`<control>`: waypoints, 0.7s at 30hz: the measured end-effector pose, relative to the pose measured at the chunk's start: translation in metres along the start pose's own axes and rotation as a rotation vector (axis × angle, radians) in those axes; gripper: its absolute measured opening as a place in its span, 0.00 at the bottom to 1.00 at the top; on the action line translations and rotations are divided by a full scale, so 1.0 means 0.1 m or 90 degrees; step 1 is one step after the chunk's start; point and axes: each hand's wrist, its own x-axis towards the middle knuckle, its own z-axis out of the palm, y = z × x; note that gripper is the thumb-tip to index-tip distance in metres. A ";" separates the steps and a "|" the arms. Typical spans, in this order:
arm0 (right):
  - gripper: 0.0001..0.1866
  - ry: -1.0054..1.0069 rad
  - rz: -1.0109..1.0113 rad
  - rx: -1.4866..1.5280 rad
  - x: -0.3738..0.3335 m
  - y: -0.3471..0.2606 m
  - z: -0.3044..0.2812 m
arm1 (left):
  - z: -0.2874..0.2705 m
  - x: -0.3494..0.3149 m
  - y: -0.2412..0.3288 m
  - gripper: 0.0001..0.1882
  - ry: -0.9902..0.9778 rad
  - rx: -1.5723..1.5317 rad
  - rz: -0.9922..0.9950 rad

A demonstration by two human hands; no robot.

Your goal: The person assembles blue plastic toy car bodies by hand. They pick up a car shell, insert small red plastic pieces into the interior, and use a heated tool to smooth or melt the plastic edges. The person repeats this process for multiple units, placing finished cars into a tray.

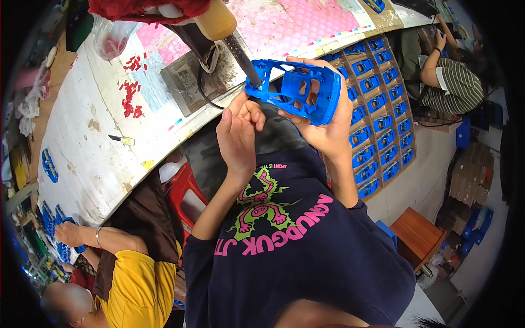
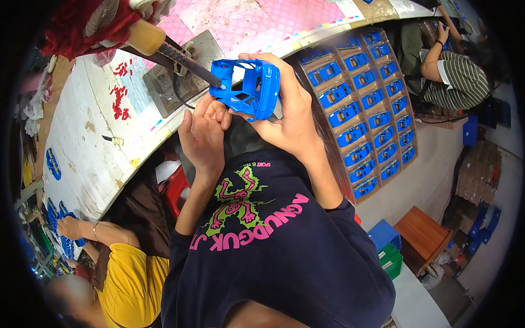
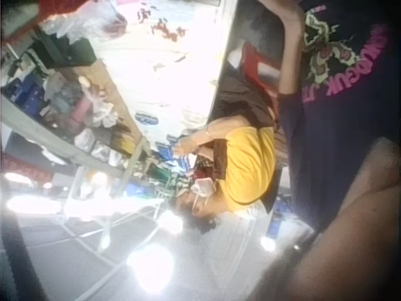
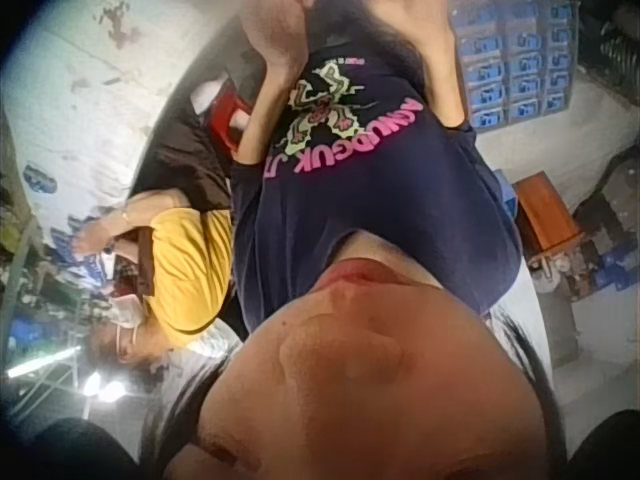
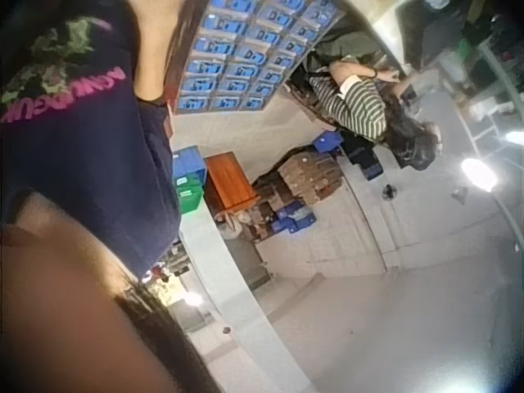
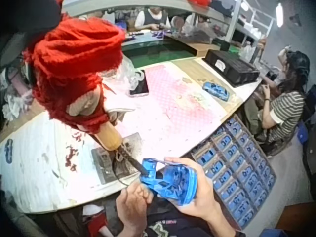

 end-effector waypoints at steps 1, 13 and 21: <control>0.32 0.007 -0.022 0.006 0.01 0.01 0.01 | 0.01 0.00 0.00 0.35 0.003 -0.005 -0.003; 0.36 -0.041 -0.037 -0.012 0.00 0.00 -0.02 | 0.05 -0.01 0.00 0.35 0.020 -0.025 -0.014; 0.36 -0.044 -0.028 -0.016 -0.01 0.01 -0.05 | 0.06 -0.02 -0.01 0.36 0.019 -0.025 -0.015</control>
